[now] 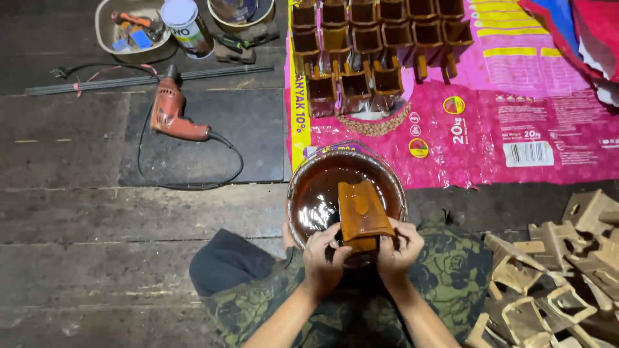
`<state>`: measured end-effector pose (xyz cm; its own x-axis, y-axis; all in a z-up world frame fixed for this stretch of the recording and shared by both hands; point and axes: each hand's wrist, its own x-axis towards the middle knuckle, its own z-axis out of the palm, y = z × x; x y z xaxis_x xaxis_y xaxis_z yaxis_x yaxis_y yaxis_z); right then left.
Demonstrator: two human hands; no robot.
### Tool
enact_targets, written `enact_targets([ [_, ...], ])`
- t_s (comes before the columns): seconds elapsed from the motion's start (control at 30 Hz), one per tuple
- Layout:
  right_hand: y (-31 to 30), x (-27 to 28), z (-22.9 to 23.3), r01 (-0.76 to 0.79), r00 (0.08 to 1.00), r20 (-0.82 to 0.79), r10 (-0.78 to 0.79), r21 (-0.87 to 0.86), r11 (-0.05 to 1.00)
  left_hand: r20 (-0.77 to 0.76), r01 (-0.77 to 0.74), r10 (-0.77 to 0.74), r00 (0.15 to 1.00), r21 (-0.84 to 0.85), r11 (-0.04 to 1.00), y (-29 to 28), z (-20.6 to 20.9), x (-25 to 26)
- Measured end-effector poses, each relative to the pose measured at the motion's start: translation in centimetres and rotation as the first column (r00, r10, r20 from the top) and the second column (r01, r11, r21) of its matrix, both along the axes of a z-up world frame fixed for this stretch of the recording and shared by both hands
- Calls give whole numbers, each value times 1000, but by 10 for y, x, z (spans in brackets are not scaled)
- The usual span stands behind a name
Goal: Dipping small wooden components into a bowl of stain and arranging them on a drying rack.
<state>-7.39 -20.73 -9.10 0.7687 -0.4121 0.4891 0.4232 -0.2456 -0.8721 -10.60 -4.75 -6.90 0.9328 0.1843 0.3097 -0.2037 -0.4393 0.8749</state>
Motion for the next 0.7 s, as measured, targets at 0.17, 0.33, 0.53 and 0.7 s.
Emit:
enact_targets([
  [0.17, -3, 4, -19, -59, 987, -150, 58, -2, 998, 48, -51, 51, 998, -5, 999, 0, -2, 7],
  [0.33, -8, 8, -30, 9, 998, -66, -12, -37, 999, 366, -69, 37, 930, 75, 995, 7, -41, 13],
  [0.53, 2, 10, -52, 94, 992, -83, -96, -17, 995, 337, -45, 45, 940, -8, 999, 7, -35, 19],
  [0.7, -4, 7, -76, 162, 983, -80, -165, -45, 986, 365, -89, 70, 929, 35, 995, 5, -39, 13],
])
